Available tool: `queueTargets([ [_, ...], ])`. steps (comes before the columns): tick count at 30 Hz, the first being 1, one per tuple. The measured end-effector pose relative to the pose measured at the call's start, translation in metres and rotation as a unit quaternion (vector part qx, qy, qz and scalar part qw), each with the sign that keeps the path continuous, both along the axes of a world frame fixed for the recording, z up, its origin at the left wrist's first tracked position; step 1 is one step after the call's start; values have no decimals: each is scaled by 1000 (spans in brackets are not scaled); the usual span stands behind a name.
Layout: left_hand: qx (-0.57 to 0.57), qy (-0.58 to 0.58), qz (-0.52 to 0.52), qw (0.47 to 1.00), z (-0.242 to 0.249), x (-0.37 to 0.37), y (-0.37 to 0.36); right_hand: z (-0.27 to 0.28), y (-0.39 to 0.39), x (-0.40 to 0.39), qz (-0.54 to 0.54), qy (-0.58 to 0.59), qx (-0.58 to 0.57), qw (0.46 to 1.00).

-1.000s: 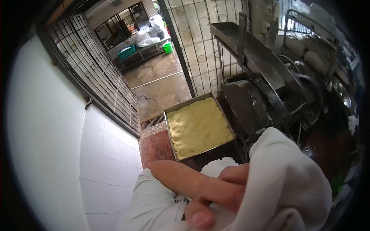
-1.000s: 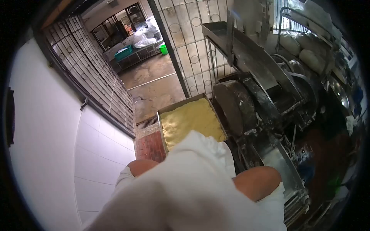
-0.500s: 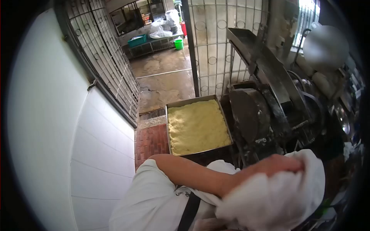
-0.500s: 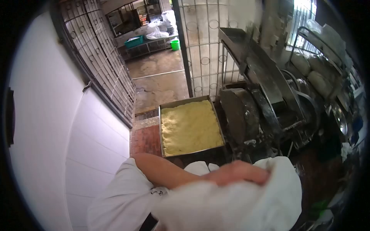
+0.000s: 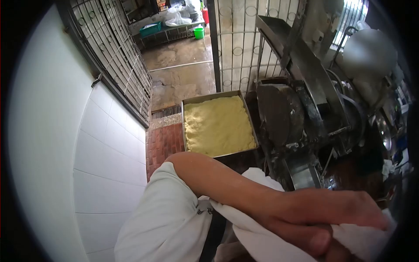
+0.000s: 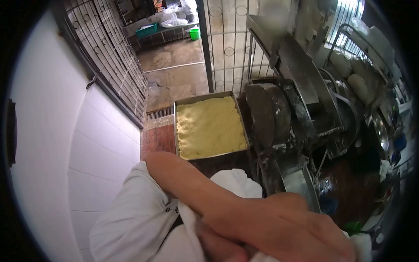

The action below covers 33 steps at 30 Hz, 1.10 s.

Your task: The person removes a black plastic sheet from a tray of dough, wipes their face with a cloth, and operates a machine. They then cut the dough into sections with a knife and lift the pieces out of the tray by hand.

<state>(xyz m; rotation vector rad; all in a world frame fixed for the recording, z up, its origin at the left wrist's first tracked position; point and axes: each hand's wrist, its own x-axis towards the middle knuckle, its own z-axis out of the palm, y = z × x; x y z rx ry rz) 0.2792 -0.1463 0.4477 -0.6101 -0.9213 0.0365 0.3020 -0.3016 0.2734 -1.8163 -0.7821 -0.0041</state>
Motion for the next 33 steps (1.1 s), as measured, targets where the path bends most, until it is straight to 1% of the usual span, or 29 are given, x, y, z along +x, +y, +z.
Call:
queueTargets([
  [2,89,-101,23,991,-23,19,0,0,0,-2,-1,2,-2,1000],
  [3,258,-211,34,942,-37,44,25,0,0,-3,2,3,-3,1000],
  [4,405,-334,81,847,-50,68,50,0,1,-3,6,3,-4,1000],
  [5,431,-329,123,831,-61,70,53,1,2,-6,12,3,-6,1000],
  [6,420,-299,139,845,-68,66,47,0,5,-8,21,3,-4,1000],
  [8,421,-275,146,852,-76,66,46,1,10,-6,47,3,-2,999],
  [11,432,-267,143,850,-77,77,61,3,24,2,105,-4,15,994],
  [12,439,-250,133,853,-79,79,63,1,32,-12,95,35,33,994],
  [13,437,-257,135,851,-80,80,64,4,37,1,142,1,38,989],
  [15,427,-262,146,853,-80,78,67,5,43,1,210,20,36,977],
  [16,427,-263,150,852,-81,75,70,2,51,3,222,2,37,974],
  [17,425,-262,153,853,-83,76,73,0,58,3,263,31,43,963],
  [18,420,-263,155,855,-84,73,72,3,67,5,289,34,43,956],
  [20,416,-257,151,859,-86,69,75,-3,80,9,319,37,40,946],
  [22,417,-240,149,864,-87,65,73,-6,86,2,315,46,50,946],
  [23,420,-233,157,863,-85,65,75,-7,85,3,291,44,47,955],
  [25,411,-236,174,863,-85,61,72,1,65,10,248,23,29,968],
  [26,408,-234,180,864,-86,61,71,0,55,10,257,16,30,966],
  [27,403,-239,186,864,-88,55,68,2,45,12,198,13,12,980],
  [33,395,-212,217,867,-87,50,67,-5,-15,-2,17,-3,-32,999],
])
